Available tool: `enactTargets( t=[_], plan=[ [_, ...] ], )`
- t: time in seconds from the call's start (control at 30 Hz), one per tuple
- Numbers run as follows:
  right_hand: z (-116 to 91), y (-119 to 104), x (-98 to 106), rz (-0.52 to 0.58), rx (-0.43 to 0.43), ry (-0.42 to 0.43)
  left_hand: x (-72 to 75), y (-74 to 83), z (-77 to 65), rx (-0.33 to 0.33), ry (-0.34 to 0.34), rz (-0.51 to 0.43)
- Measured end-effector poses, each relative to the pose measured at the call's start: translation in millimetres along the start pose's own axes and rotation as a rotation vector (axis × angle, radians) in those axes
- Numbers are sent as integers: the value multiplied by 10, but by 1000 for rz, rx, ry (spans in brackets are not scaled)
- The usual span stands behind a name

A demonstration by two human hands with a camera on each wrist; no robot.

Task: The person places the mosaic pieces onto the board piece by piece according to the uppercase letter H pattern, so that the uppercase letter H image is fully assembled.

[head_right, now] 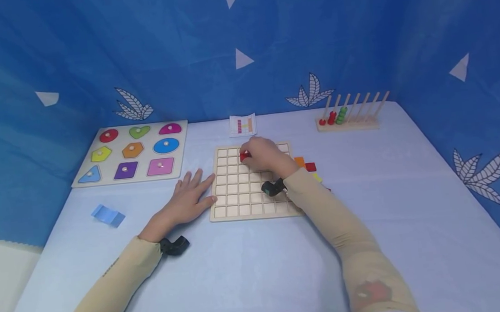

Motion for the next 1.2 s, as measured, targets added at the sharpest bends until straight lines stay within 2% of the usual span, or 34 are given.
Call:
enactTargets(
  t=[0.2, 0.5, 1.2],
  plan=[
    [15, -37, -24, 4, 0, 12, -2, -4, 1, -3, -3, 5],
    [16, -84, -28, -52, 48, 50, 3, -9, 6, -10, 8, 2],
    [14, -95, -50, -49, 17, 34, -5, -4, 6, 10, -1, -6]
  ],
)
Point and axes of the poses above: each hand's wrist, its own z-axis towards the middle knuckle, its own x-axis out of the back of the hand, y = z × x, the point moved 5 cm from there along z, towards the middle knuckle, and after that the axes turned 7 degrees about -z, right-handed, at the moved point
